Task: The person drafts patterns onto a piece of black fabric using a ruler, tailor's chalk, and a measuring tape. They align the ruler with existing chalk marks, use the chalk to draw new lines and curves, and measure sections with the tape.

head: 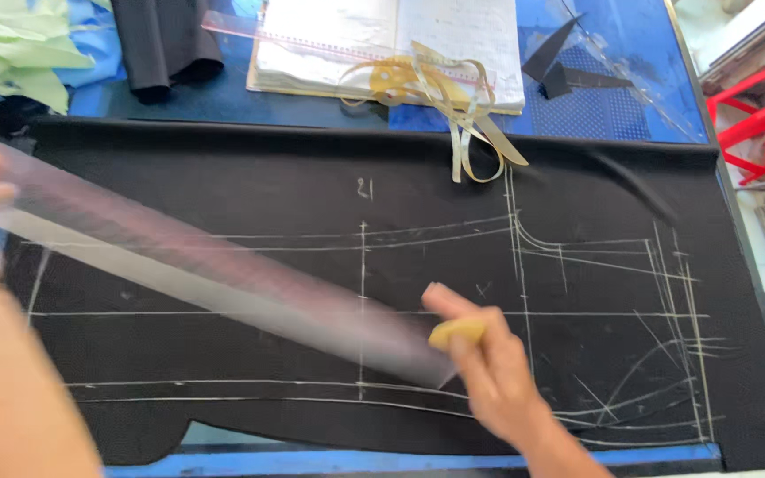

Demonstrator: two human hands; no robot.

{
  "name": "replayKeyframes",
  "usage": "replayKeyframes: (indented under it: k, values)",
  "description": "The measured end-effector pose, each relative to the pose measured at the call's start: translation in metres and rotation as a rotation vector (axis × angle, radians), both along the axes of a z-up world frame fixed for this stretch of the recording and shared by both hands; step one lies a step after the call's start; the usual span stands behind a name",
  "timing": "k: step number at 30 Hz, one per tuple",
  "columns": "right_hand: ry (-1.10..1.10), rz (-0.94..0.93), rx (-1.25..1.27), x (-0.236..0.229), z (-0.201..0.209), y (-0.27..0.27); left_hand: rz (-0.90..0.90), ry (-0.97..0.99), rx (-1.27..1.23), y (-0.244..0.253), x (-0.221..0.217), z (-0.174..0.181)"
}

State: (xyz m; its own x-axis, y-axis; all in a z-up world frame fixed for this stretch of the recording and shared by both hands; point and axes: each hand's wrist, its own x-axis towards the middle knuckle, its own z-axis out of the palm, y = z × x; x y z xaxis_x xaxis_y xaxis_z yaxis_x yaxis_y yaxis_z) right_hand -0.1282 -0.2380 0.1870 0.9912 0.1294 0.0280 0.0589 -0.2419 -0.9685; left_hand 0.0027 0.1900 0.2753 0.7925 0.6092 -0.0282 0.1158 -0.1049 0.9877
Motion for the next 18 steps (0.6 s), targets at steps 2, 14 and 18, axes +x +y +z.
replayKeyframes:
  k: [2,14,18]
  values:
    - [-0.239,-0.01,-0.295,0.025,0.003,-0.022,0.067,-0.13,-0.172,-0.033,0.0,-0.045]
    - [0.196,-0.237,-0.156,0.197,-0.132,-0.238,-0.126,0.031,1.323,-0.251,-0.094,-0.262]
    - [0.162,-0.109,-0.214,0.235,-0.143,-0.259,-0.312,0.012,1.147,-0.291,-0.064,-0.25]
